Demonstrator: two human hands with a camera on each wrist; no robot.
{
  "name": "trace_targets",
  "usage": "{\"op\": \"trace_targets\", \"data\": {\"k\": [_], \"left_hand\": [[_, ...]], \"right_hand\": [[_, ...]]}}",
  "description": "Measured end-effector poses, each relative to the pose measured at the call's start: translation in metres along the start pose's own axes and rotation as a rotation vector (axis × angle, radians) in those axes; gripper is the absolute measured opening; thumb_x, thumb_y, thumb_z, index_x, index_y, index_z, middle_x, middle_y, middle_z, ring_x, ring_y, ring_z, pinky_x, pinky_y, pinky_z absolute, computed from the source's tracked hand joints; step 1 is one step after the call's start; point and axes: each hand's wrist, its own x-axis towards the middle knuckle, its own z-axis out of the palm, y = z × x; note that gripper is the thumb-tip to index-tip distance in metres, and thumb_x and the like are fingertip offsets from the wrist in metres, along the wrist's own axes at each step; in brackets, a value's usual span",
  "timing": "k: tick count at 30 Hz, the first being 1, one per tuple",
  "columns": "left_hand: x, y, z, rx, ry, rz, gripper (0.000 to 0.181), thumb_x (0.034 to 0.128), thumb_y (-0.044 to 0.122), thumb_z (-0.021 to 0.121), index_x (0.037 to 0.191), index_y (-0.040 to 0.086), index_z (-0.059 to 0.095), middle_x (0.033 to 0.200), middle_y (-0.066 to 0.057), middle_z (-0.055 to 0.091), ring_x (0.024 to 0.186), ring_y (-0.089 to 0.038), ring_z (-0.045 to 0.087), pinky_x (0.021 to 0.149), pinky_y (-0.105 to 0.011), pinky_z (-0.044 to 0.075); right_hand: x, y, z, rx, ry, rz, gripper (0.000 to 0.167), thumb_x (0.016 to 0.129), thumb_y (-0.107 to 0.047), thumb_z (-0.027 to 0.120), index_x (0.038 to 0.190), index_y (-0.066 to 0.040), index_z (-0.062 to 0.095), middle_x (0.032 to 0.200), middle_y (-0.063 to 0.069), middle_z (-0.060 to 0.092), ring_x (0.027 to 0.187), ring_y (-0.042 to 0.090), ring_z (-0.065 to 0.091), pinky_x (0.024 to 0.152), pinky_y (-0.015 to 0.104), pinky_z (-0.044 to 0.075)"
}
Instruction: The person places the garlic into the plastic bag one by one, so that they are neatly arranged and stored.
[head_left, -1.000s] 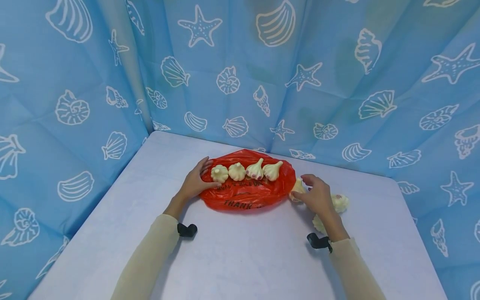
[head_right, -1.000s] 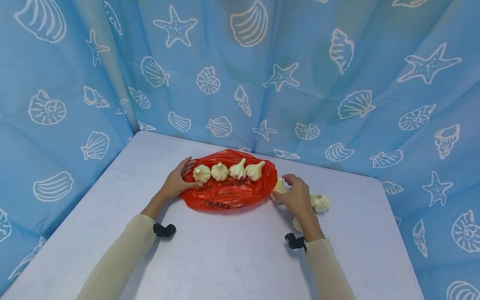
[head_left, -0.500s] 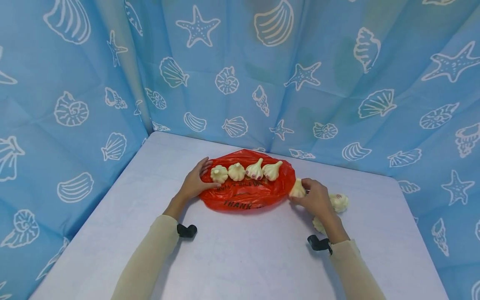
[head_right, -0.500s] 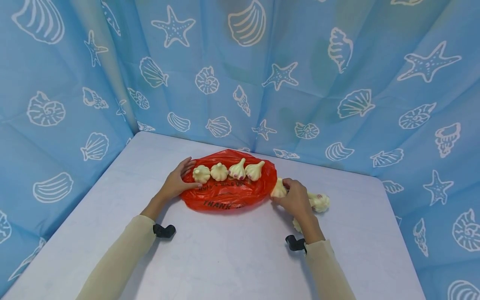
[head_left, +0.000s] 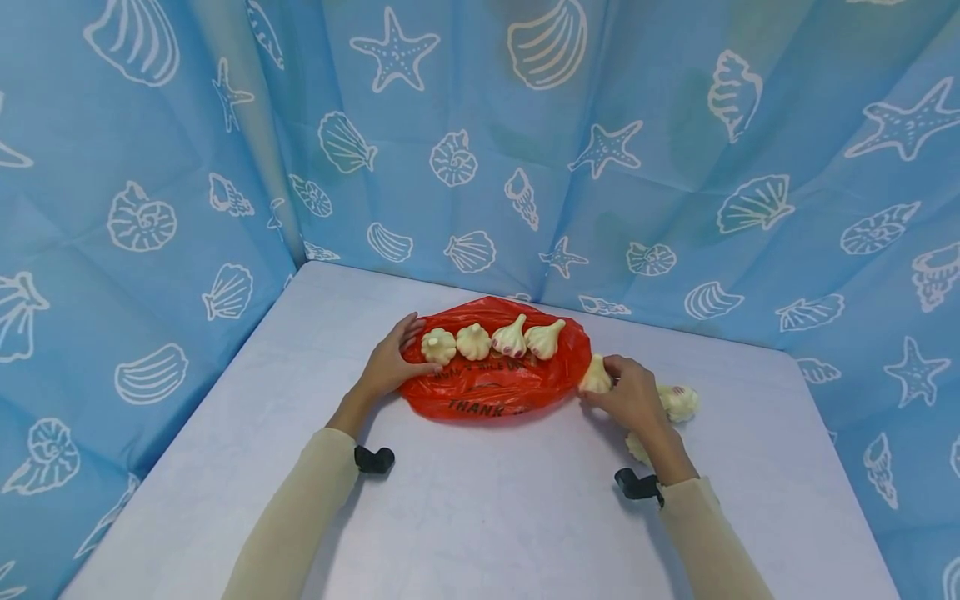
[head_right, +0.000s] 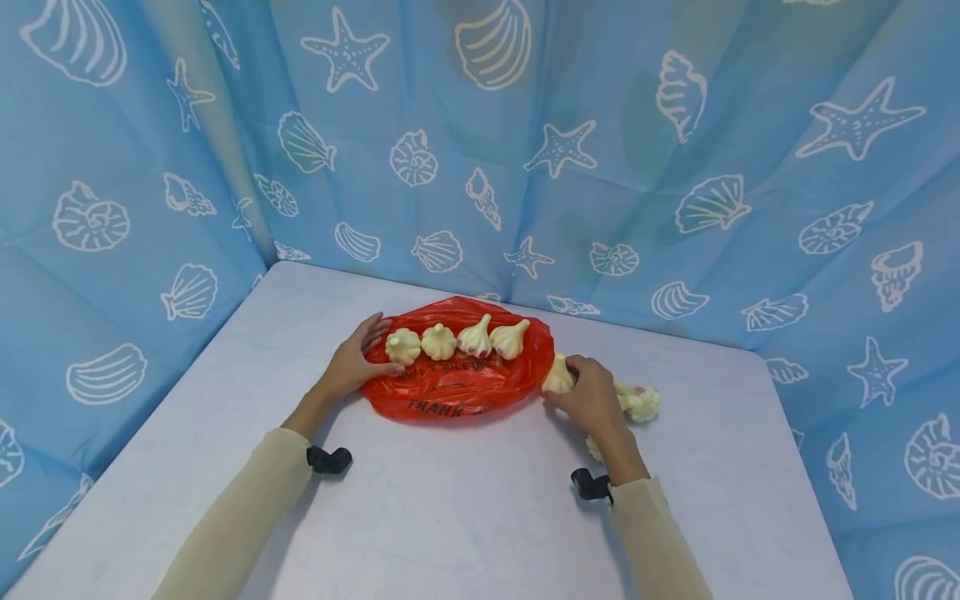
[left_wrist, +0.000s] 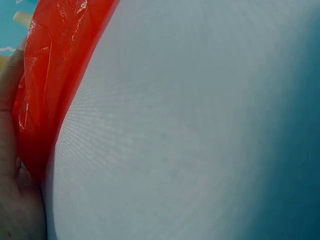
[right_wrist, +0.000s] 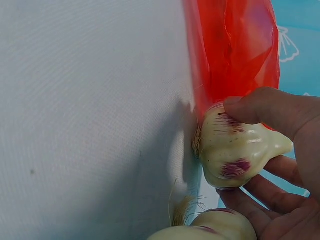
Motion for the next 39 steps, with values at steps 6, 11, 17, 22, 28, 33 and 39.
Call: {"op": "trace_targets", "data": {"k": [6, 11, 17, 22, 28, 33, 39], "left_hand": [[0.002, -0.001, 0.001, -0.002, -0.012, 0.006, 0.112, 0.0678, 0.048, 0.086, 0.155, 0.016, 0.023, 0.15, 0.0, 0.041, 0.138, -0.021, 0.038, 0.109, -0.043, 0.037], [0.002, 0.0, 0.0, -0.003, -0.01, 0.012, 0.113, 0.0676, 0.049, 0.086, 0.155, 0.015, 0.024, 0.15, 0.0, 0.041, 0.138, -0.02, 0.038, 0.11, -0.043, 0.036], [0.002, 0.0, -0.001, 0.007, -0.012, 0.009, 0.111, 0.0685, 0.049, 0.086, 0.155, 0.016, 0.024, 0.15, 0.001, 0.041, 0.138, -0.019, 0.038, 0.11, -0.042, 0.036], [0.002, -0.001, -0.001, 0.011, -0.008, 0.009, 0.111, 0.0683, 0.049, 0.086, 0.155, 0.016, 0.024, 0.15, 0.001, 0.042, 0.138, -0.02, 0.038, 0.109, -0.042, 0.037], [0.001, -0.001, -0.001, 0.008, -0.007, 0.015, 0.113, 0.0674, 0.051, 0.086, 0.155, 0.015, 0.023, 0.15, -0.001, 0.042, 0.138, -0.021, 0.038, 0.109, -0.044, 0.037], [0.0, -0.001, -0.001, 0.009, -0.008, 0.013, 0.114, 0.0669, 0.051, 0.086, 0.155, 0.015, 0.024, 0.149, 0.0, 0.042, 0.138, -0.02, 0.039, 0.109, -0.043, 0.037], [-0.001, 0.0, -0.003, 0.002, -0.013, 0.037, 0.113, 0.0678, 0.048, 0.086, 0.155, 0.014, 0.024, 0.149, -0.001, 0.043, 0.137, -0.02, 0.04, 0.11, -0.041, 0.036]], "right_hand": [[0.0, 0.0, -0.001, -0.005, -0.007, 0.016, 0.082, 0.074, -0.032, 0.084, 0.14, -0.001, 0.045, 0.133, 0.019, 0.053, 0.113, 0.035, 0.052, 0.093, 0.052, 0.05], [0.0, -0.001, -0.002, 0.0, -0.001, 0.012, 0.082, 0.074, -0.032, 0.084, 0.139, -0.001, 0.046, 0.132, 0.019, 0.054, 0.112, 0.035, 0.052, 0.092, 0.052, 0.05], [0.001, 0.0, -0.003, 0.036, 0.017, 0.008, 0.079, 0.075, -0.032, 0.084, 0.138, -0.002, 0.047, 0.131, 0.018, 0.055, 0.111, 0.034, 0.053, 0.092, 0.051, 0.051], [0.001, 0.0, -0.005, 0.054, 0.036, 0.005, 0.08, 0.075, -0.031, 0.085, 0.139, -0.003, 0.046, 0.131, 0.017, 0.054, 0.112, 0.034, 0.053, 0.09, 0.05, 0.052], [-0.001, -0.005, -0.014, 0.046, 0.07, -0.029, 0.076, 0.079, -0.029, 0.081, 0.139, 0.0, 0.045, 0.134, 0.021, 0.052, 0.117, 0.038, 0.052, 0.093, 0.051, 0.05], [-0.003, -0.014, -0.024, 0.057, 0.136, -0.112, 0.07, 0.08, -0.026, 0.08, 0.134, 0.005, 0.049, 0.129, 0.024, 0.055, 0.115, 0.04, 0.054, 0.094, 0.052, 0.049], [0.0, -0.019, -0.035, 0.071, 0.218, -0.184, 0.066, 0.078, -0.022, 0.082, 0.13, 0.005, 0.053, 0.126, 0.022, 0.057, 0.113, 0.04, 0.056, 0.09, 0.052, 0.052]]}}
